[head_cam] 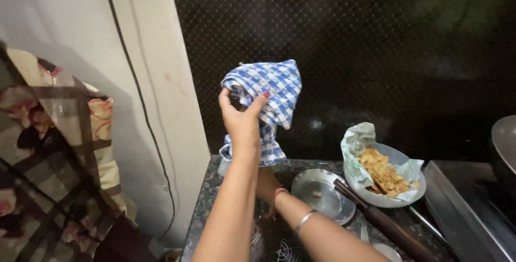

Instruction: Frying small dough pieces in a wok and preparing snacks on a board.

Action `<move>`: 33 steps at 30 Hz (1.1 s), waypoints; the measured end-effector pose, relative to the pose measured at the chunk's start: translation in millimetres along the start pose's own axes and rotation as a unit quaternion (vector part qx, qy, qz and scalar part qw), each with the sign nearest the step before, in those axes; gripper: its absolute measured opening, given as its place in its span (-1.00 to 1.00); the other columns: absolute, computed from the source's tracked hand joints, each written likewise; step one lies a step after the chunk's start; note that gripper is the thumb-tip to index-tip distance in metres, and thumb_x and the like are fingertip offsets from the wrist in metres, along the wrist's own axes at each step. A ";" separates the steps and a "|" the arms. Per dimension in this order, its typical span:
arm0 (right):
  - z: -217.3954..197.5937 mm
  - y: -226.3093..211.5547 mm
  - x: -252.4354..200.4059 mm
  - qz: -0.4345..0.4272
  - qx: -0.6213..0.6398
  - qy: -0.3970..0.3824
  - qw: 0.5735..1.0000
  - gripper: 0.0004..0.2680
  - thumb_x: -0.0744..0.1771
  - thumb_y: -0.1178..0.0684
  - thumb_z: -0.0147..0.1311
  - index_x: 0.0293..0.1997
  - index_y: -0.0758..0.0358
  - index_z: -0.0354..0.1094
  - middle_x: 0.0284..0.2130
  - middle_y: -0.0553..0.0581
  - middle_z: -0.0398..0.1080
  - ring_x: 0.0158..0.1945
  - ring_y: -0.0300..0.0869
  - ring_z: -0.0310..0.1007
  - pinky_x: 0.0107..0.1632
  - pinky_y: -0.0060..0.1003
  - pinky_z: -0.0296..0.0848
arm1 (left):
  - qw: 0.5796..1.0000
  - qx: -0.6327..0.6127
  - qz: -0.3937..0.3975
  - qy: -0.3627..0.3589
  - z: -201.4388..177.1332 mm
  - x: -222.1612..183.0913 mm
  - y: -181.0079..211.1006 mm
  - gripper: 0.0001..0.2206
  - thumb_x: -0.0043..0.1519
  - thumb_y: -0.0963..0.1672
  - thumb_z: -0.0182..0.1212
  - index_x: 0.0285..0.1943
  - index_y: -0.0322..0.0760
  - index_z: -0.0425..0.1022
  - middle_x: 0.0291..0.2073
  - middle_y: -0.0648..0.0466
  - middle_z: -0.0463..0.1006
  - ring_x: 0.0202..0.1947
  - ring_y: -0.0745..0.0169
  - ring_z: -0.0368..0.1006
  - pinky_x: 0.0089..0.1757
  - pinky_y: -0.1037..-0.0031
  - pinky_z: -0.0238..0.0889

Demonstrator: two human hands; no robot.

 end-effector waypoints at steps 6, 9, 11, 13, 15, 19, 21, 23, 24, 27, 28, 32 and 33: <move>29.2 37.4 7.8 0.024 0.015 -0.024 0.999 -0.59 0.27 -0.09 0.26 0.17 0.34 0.33 0.11 0.34 0.39 0.15 0.00 0.36 0.13 -0.11 0.33 | 0.998 -0.035 -0.048 -0.022 3.8 -6.5 -14.2 -0.28 -0.05 -0.24 0.46 0.34 -0.36 0.24 0.14 -0.05 0.46 0.10 0.16 0.40 0.11 0.40 0.28; 22.3 53.8 14.9 0.040 0.022 -0.037 0.998 -0.60 0.28 -0.08 0.24 0.18 0.33 0.33 0.13 0.33 0.39 0.16 0.00 0.36 0.14 -0.12 0.33 | 0.998 -0.024 -0.050 -0.028 4.4 -8.1 -13.9 -0.29 -0.06 -0.26 0.47 0.33 -0.36 0.25 0.15 -0.05 0.46 0.12 0.19 0.39 0.14 0.41 0.25; 13.0 63.5 14.8 0.052 0.025 -0.047 0.997 -0.60 0.29 -0.07 0.23 0.19 0.32 0.33 0.13 0.32 0.39 0.16 -0.01 0.37 0.15 -0.12 0.33 | 0.996 -0.057 -0.064 -0.035 4.9 -9.5 -12.4 -0.28 -0.06 -0.26 0.47 0.33 -0.35 0.24 0.14 -0.05 0.45 0.11 0.18 0.40 0.13 0.39 0.26; 1.4 71.7 13.1 0.063 0.028 -0.058 0.996 -0.61 0.30 -0.06 0.22 0.20 0.32 0.33 0.14 0.31 0.39 0.17 -0.01 0.37 0.16 -0.12 0.33 | 0.992 -0.090 -0.077 -0.042 4.9 -10.3 -12.5 -0.28 -0.07 -0.27 0.46 0.33 -0.34 0.22 0.13 -0.06 0.45 0.09 0.17 0.41 0.12 0.36 0.28; -12.8 77.8 10.2 0.074 0.032 -0.067 0.994 -0.62 0.31 -0.06 0.21 0.21 0.31 0.33 0.15 0.30 0.39 0.17 -0.02 0.37 0.17 -0.12 0.33 | 0.991 -0.094 -0.075 -0.052 4.8 -9.8 -12.6 -0.28 -0.04 -0.27 0.47 0.35 -0.35 0.23 0.16 -0.06 0.44 0.14 0.16 0.40 0.16 0.37 0.26; -39.1 99.4 7.5 0.097 0.041 -0.082 0.991 -0.63 0.32 -0.04 0.19 0.23 0.30 0.34 0.17 0.29 0.39 0.18 -0.03 0.38 0.18 -0.13 0.33 | 0.994 -0.087 -0.047 -0.055 6.3 -10.7 -7.0 -0.27 -0.04 -0.29 0.47 0.36 -0.38 0.23 0.19 -0.06 0.42 0.17 0.15 0.37 0.19 0.37 0.22; -49.7 116.6 8.7 0.108 0.045 -0.089 0.989 -0.63 0.33 -0.03 0.18 0.24 0.29 0.34 0.17 0.28 0.39 0.18 -0.04 0.38 0.19 -0.13 0.33 | 0.993 -0.086 -0.051 -0.056 8.2 -12.8 -1.9 -0.23 -0.04 -0.31 0.42 0.41 -0.33 0.16 0.21 -0.05 0.40 0.20 0.17 0.35 0.18 0.36 0.24; -57.5 144.0 9.5 0.120 0.049 -0.095 0.987 -0.64 0.33 -0.03 0.16 0.24 0.29 0.34 0.18 0.27 0.40 0.18 -0.04 0.39 0.20 -0.13 0.33 | 0.989 -0.116 -0.062 -0.069 10.8 -15.2 0.0 -0.21 -0.03 -0.32 0.41 0.44 -0.32 0.13 0.21 -0.08 0.41 0.18 0.16 0.38 0.16 0.37 0.28; -62.6 157.3 8.7 0.127 0.051 -0.098 0.986 -0.64 0.34 -0.02 0.16 0.25 0.28 0.34 0.19 0.26 0.40 0.19 -0.04 0.39 0.20 -0.13 0.33 | 0.983 -0.147 -0.073 -0.081 14.0 -17.4 0.7 -0.18 -0.03 -0.33 0.39 0.47 -0.30 0.09 0.20 -0.11 0.43 0.16 0.16 0.41 0.13 0.37 0.32; -87.5 169.7 7.2 0.143 0.055 -0.098 0.983 -0.65 0.35 -0.01 0.14 0.26 0.28 0.34 0.20 0.25 0.40 0.19 -0.05 0.39 0.22 -0.14 0.33 | 0.975 -0.156 -0.137 -0.080 19.1 -23.6 2.5 -0.13 -0.05 -0.35 0.33 0.50 -0.19 0.04 0.12 -0.17 0.50 0.00 0.12 0.51 -0.07 0.36 0.42; -93.7 175.5 8.2 0.148 0.056 -0.097 0.983 -0.65 0.35 -0.01 0.14 0.27 0.27 0.34 0.20 0.25 0.40 0.19 -0.06 0.40 0.22 -0.14 0.34 | 0.975 -0.157 -0.136 -0.083 20.4 -25.9 4.8 -0.13 -0.05 -0.35 0.33 0.50 -0.19 0.04 0.12 -0.17 0.50 0.00 0.12 0.51 -0.07 0.36 0.42; -134.3 160.5 -8.8 0.169 0.061 -0.096 0.979 -0.66 0.37 0.00 0.12 0.29 0.26 0.34 0.22 0.23 0.40 0.20 -0.07 0.40 0.24 -0.14 0.34 | 0.960 -0.206 -0.163 -0.097 28.3 -41.3 22.2 -0.18 0.00 -0.39 0.22 0.50 -0.17 0.05 0.10 -0.15 0.51 -0.04 0.12 0.54 -0.09 0.35 0.48; -142.1 144.6 -21.8 0.176 0.062 -0.095 0.978 -0.66 0.37 0.01 0.11 0.29 0.26 0.34 0.22 0.22 0.40 0.20 -0.07 0.40 0.24 -0.14 0.34 | 0.959 -0.196 -0.185 -0.093 29.7 -48.3 26.5 -0.19 0.01 -0.39 0.17 0.51 -0.16 0.06 0.10 -0.13 0.51 -0.04 0.11 0.54 -0.11 0.34 0.48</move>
Point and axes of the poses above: each hand's wrist, its own x-axis towards the middle knuckle, its own z-axis out of the palm, y = z × x, the point moved 7 cm from there along x, towards the middle knuckle
